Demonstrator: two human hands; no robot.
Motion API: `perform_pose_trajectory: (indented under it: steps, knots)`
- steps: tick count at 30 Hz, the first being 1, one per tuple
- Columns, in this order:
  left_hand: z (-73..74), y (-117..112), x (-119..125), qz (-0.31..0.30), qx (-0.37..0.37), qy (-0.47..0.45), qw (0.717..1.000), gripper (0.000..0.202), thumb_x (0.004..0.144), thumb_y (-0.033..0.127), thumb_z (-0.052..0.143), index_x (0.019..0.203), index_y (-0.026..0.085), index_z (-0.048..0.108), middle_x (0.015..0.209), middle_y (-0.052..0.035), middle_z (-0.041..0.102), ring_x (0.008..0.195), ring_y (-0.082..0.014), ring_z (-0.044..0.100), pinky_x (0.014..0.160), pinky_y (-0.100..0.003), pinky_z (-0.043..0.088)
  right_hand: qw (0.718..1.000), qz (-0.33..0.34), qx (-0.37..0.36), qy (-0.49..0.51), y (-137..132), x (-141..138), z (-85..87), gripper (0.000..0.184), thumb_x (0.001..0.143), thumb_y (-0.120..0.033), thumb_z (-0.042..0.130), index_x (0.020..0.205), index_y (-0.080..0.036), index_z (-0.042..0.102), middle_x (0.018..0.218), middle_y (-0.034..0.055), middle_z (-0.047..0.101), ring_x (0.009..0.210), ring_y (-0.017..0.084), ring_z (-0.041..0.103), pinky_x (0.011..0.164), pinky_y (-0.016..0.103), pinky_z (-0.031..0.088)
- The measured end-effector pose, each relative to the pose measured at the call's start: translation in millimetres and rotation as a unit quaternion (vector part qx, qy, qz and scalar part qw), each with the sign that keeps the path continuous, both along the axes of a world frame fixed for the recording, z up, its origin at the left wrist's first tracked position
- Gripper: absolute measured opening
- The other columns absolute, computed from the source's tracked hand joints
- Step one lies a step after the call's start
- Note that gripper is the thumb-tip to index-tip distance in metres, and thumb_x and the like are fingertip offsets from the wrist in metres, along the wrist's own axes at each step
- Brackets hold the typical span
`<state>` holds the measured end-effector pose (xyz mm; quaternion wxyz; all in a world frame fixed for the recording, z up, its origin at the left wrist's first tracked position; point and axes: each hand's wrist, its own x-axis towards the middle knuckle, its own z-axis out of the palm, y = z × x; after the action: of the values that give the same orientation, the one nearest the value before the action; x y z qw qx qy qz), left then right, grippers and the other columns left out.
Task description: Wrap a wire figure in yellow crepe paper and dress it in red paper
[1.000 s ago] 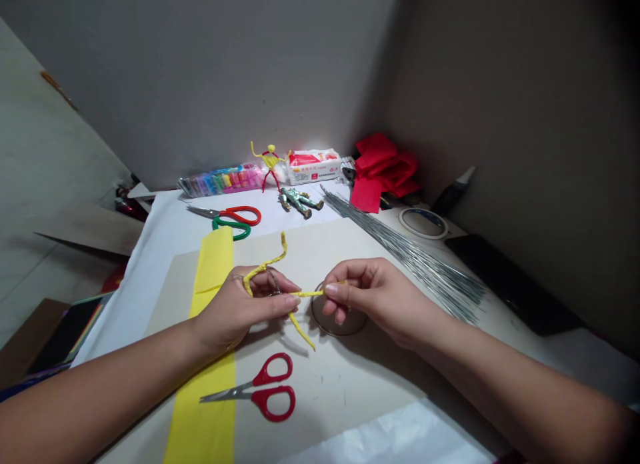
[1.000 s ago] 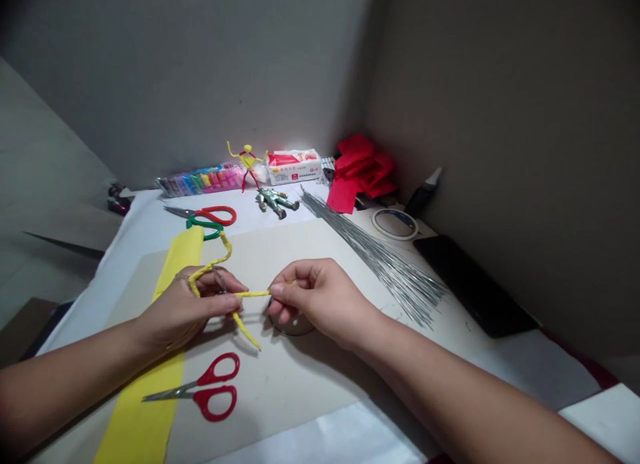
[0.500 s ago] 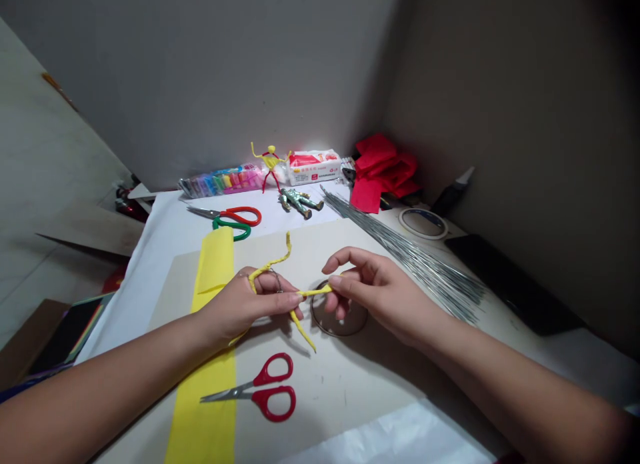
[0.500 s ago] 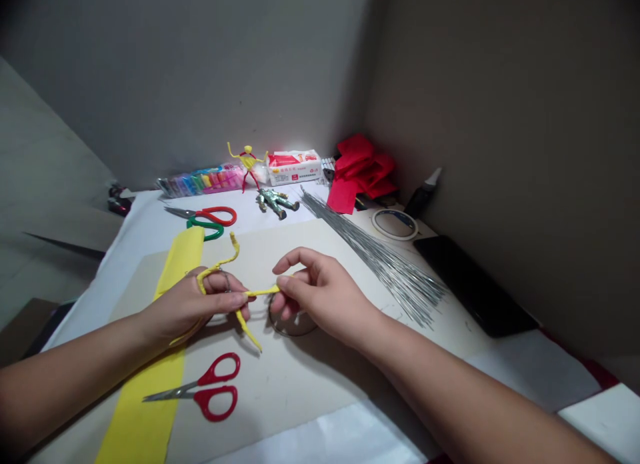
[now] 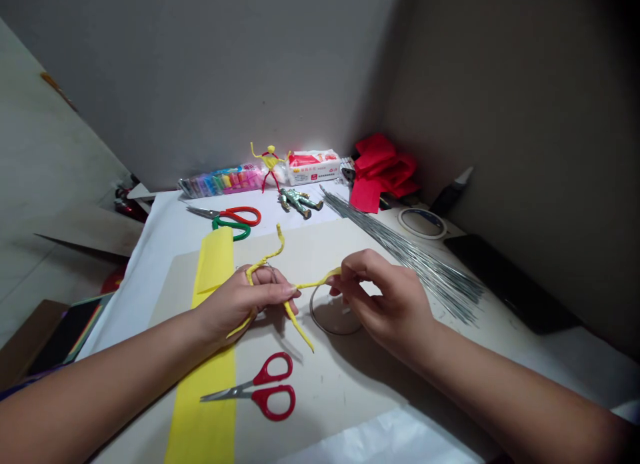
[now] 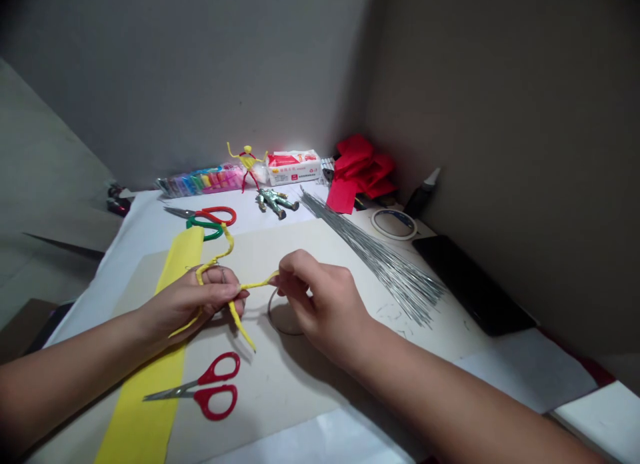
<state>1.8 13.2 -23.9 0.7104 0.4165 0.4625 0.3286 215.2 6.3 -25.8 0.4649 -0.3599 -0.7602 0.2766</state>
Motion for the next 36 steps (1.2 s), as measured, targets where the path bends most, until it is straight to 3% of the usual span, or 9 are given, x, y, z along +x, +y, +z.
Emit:
perform_pose_trajectory:
  steps: [4,12,17,26,30,33,36]
  knots:
    - [-1.5,-1.6,-2.3,-0.004,0.003,-0.027,1.0,0.015,0.068,0.027,0.074,0.067,0.013,0.066,0.063,-0.0064,0.071,0.055,-0.0104,0.058,0.055,-0.019,0.042,0.998,0.002,0.051,-0.029,-0.2,1.7,1.2,0.011,0.088,-0.011,0.049,0.086,-0.021,0.052,0.075,0.0,0.065,0.063,0.01,0.062,0.058,0.019,0.048]
    - [0.6,-1.0,-2.7,0.01,-0.005,-0.052,0.999,0.012,0.067,0.024,0.074,0.066,0.013,0.068,0.061,-0.0063,0.07,0.053,-0.0081,0.056,0.051,-0.015,0.039,0.991,-0.019,0.074,-0.113,6.2,3.5,2.3,0.005,0.087,-0.021,0.058,0.086,-0.019,0.062,0.071,-0.0009,0.068,0.057,0.009,0.06,0.057,0.018,0.045]
    - [0.4,0.7,-1.9,0.021,-0.007,-0.05,0.999,0.013,0.065,0.025,0.075,0.065,0.014,0.068,0.06,-0.0067,0.07,0.056,-0.0101,0.058,0.053,-0.017,0.04,0.981,0.008,0.136,-0.136,10.6,7.9,-0.8,0.01,0.086,-0.015,0.058,0.094,-0.018,0.064,0.083,0.0021,0.072,0.069,0.01,0.066,0.066,0.018,0.047]
    - [-1.4,-0.3,-1.6,0.036,0.002,-0.04,0.999,0.015,0.066,0.026,0.075,0.066,0.013,0.067,0.06,-0.006,0.07,0.053,-0.0094,0.058,0.051,-0.016,0.041,0.987,-0.001,0.092,-0.128,11.3,4.7,0.1,0.01,0.087,-0.014,0.053,0.089,-0.017,0.063,0.083,0.0054,0.067,0.077,0.015,0.06,0.071,0.026,0.046]
    - [-5.1,-1.3,-2.1,0.039,0.059,-0.003,0.997,0.017,0.067,0.028,0.075,0.067,0.014,0.066,0.061,-0.0048,0.07,0.054,-0.0115,0.058,0.052,-0.02,0.045,0.997,0.004,0.009,-0.08,12.7,1.9,6.1,0.01,0.086,-0.015,0.055,0.079,-0.016,0.063,0.087,0.0066,0.061,0.084,0.016,0.056,0.077,0.028,0.044]
    - [-7.9,-3.2,-3.8,0.034,0.124,0.03,0.991,0.016,0.07,0.028,0.073,0.069,0.014,0.066,0.062,-0.0042,0.07,0.057,-0.013,0.06,0.054,-0.022,0.048,0.989,0.014,-0.135,-0.051,13.8,1.7,9.6,0.013,0.085,-0.02,0.056,0.074,-0.016,0.062,0.08,0.0033,0.061,0.076,0.014,0.056,0.072,0.026,0.042]
    - [-9.5,-4.6,-5.6,0.031,0.161,0.044,0.986,0.013,0.073,0.026,0.072,0.072,0.015,0.067,0.064,-0.0035,0.071,0.059,-0.0133,0.062,0.057,-0.023,0.05,0.957,0.043,-0.286,-0.005,13.9,2.4,10.5,0.021,0.085,-0.031,0.056,0.072,-0.016,0.061,0.071,0.0007,0.059,0.065,0.012,0.052,0.062,0.024,0.039]
